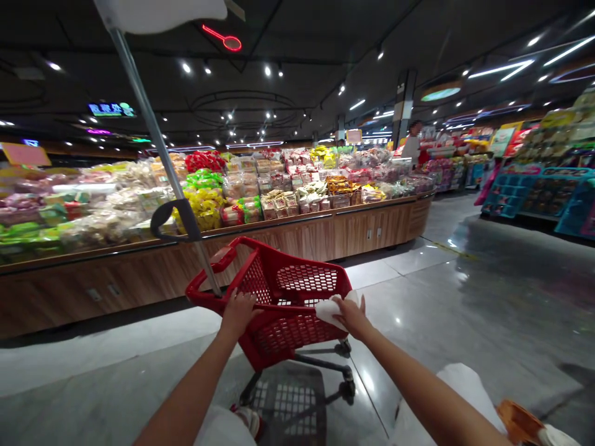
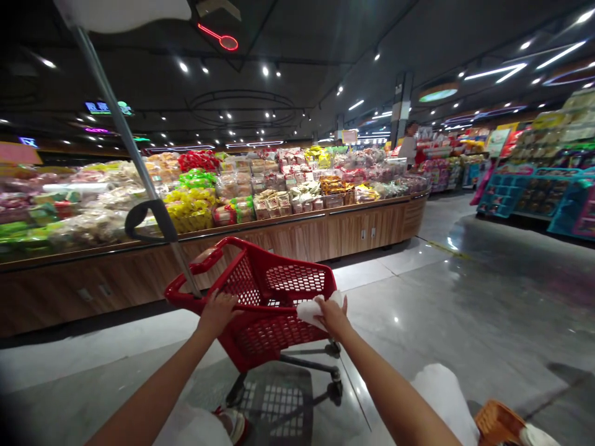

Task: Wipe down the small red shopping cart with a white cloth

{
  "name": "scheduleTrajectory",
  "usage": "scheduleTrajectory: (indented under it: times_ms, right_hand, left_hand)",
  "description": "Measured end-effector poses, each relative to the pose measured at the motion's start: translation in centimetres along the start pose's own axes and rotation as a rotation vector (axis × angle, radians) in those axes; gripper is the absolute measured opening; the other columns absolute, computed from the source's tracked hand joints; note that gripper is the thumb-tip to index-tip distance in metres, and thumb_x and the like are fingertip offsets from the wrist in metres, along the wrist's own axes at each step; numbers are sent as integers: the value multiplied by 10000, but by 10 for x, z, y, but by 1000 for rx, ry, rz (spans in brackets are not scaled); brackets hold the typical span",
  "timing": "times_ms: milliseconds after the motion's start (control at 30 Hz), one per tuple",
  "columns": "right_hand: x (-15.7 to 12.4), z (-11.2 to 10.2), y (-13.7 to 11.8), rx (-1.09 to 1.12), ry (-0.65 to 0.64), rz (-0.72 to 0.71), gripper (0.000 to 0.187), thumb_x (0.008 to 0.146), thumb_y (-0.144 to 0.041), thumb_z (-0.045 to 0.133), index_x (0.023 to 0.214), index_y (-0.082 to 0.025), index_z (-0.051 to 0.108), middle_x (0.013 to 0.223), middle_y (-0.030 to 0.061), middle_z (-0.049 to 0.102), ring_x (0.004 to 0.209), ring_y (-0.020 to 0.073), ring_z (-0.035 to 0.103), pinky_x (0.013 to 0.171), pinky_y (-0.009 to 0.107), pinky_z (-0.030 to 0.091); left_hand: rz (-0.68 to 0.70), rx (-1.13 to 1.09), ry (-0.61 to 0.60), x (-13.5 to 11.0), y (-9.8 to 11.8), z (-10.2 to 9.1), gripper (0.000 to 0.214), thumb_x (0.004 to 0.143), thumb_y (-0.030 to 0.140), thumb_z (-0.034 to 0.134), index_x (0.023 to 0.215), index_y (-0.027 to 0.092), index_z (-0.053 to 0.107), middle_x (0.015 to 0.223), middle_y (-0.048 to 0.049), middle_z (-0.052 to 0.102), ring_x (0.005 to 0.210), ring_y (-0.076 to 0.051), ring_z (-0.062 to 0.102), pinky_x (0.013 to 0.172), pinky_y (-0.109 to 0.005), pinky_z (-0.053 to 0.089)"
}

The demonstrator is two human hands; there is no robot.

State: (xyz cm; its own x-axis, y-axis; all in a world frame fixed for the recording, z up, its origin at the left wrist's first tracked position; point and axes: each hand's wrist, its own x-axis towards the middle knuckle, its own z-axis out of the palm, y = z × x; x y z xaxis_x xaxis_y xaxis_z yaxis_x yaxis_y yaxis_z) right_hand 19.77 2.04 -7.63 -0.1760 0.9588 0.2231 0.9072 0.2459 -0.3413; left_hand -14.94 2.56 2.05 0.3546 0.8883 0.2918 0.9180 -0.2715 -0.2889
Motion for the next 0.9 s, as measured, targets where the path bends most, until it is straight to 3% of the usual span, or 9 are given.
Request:
scheduleTrajectory:
  times_ms: [67, 133, 267, 400, 500, 667, 767, 833, 900]
  right_hand:
    - [-1, 6, -12, -19, 34, 4, 437, 890, -301, 505, 1322, -320, 435, 1252, 72, 578, 1172, 253, 501, 1047, 576, 153]
    - [3, 13, -37, -18, 62, -27, 431, 892, -305, 510, 1319, -323, 454, 1393, 102, 462, 1238, 262, 451, 1023, 515, 244]
    - [22, 23, -115, -25, 50, -214, 461, 907, -306, 510, 1349, -405, 428, 1539, 81, 246, 1235, 268, 461, 937, 428, 349]
    - [39, 22, -164, -56, -7, -280, 468, 929, -386, 477, 1386, -411, 378, 1409, 96, 445, 1078, 261, 561, 868, 399, 389]
    - [38, 13, -142, -75, -63, -241, 414, 930, -373, 475, 1342, -343, 444, 1194, 79, 595, 985, 225, 591, 822, 336, 399]
    - [11, -7, -35, -134, -77, -174, 353, 906, -316, 502, 1258, -292, 523, 1167, 73, 600, 1014, 221, 567, 870, 332, 373]
    - [-5, -12, 16, -123, -17, -152, 377, 908, -291, 464, 1281, -249, 506, 1291, 104, 515, 1158, 231, 487, 945, 354, 349]
    - [-8, -9, 27, -101, 5, -105, 389, 904, -259, 445, 1290, -233, 490, 1330, 111, 479, 1219, 233, 436, 987, 380, 322]
    - [-4, -3, 16, -89, 26, -32, 371, 907, -236, 425, 1272, -241, 492, 1287, 101, 512, 1206, 244, 442, 1022, 448, 270]
  left_hand:
    - [-41, -5, -20, 0, -4, -2, 244, 892, 390, 543, 948, 184, 661, 962, -115, 675, 970, -293, 582, 953, -450, 324]
    - [-77, -28, -29, 0, 0, -1, 243, 904, 381, 520, 931, 184, 658, 962, -114, 676, 963, -304, 579, 908, -454, 335]
    - [-92, -39, -26, 0, 10, 5, 208, 903, 332, 515, 948, 183, 653, 976, -109, 674, 980, -301, 567, 901, -449, 322]
    - [-48, -36, -34, -3, 6, 8, 185, 902, 268, 507, 982, 180, 649, 1005, -106, 671, 995, -285, 565, 896, -427, 330]
    - [-37, -37, -40, -4, 2, 6, 203, 911, 329, 518, 974, 182, 643, 1001, -103, 673, 997, -274, 565, 905, -417, 331]
    - [-61, -38, -41, -2, 5, 5, 193, 898, 329, 545, 969, 177, 641, 986, -102, 677, 983, -277, 567, 889, -410, 333]
    - [-68, -70, -30, 1, 9, 7, 175, 885, 311, 562, 957, 174, 643, 986, -105, 674, 988, -284, 565, 883, -417, 323]
    - [-82, -89, -26, 3, 13, 8, 177, 882, 317, 564, 950, 174, 644, 978, -107, 673, 999, -292, 559, 886, -425, 313]
    - [-97, -94, -31, 7, 18, 8, 190, 890, 329, 551, 952, 174, 642, 975, -111, 673, 1003, -295, 554, 889, -432, 306]
